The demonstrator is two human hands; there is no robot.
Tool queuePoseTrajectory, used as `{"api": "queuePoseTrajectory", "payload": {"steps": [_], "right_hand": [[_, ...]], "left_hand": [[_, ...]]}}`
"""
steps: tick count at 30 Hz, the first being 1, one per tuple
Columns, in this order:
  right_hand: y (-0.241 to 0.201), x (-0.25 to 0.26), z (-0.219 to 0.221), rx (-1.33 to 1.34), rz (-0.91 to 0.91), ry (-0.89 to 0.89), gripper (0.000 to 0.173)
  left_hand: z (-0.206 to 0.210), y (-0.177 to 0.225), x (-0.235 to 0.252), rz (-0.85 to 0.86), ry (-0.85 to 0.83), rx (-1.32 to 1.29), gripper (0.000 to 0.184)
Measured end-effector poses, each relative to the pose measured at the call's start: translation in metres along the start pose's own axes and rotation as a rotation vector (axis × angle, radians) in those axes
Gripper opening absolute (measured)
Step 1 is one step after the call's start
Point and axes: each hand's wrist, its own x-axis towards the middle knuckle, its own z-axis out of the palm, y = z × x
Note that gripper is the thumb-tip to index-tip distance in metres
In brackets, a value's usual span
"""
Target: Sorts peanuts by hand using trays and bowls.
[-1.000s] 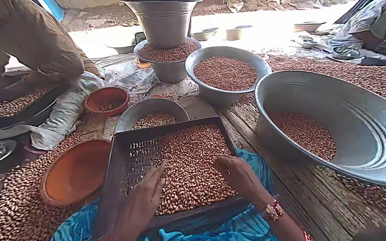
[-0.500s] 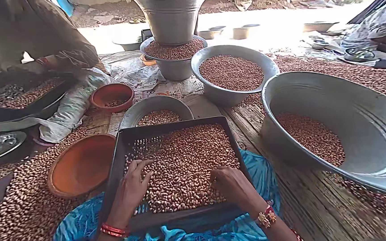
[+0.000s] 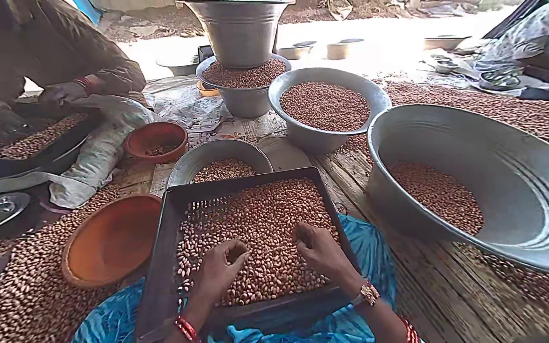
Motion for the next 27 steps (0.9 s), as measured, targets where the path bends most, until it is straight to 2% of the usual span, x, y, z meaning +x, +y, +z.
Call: {"api": "queuePoseTrajectory", "payload": {"steps": [1,3,5,8,11,14,18,24,27], "right_hand": [[-0.003,0.002,0.003,-0.051,-0.021,-0.021,0.023],[-0.007,0.006,0.010,-0.167,-0.073,-0.053,0.024],[-0.012,0.011,0.016,-0.270,-0.053,-0.113,0.026],[-0.016,0.015,0.023,-0.367,0.002,-0.206,0.027],[-0.012,0.017,0.021,-0.317,-0.006,-0.230,0.025],[-0.005,0.016,0.014,-0.193,-0.026,-0.177,0.024],[-0.004,0.016,0.015,-0.219,-0.053,-0.138,0.023],[-0.010,0.018,0.030,-0.337,-0.049,-0.205,0.024],[-0.011,0.018,0.029,-0.332,-0.036,-0.226,0.024]], "left_hand": [[-0.006,-0.001,0.003,-0.025,0.017,-0.077,0.016],[-0.013,-0.004,0.009,-0.006,0.087,-0.071,0.022],[-0.015,-0.001,0.015,0.030,0.090,0.059,0.018],[-0.006,0.008,0.021,0.090,0.007,0.254,0.017],[0.005,0.016,0.026,0.084,-0.081,0.347,0.021],[0.013,0.020,0.030,0.080,-0.102,0.410,0.021],[0.016,0.021,0.033,0.017,-0.173,0.480,0.022],[0.010,0.019,0.031,-0.029,-0.238,0.480,0.024],[-0.001,0.008,0.032,-0.039,-0.169,0.304,0.019]]}}
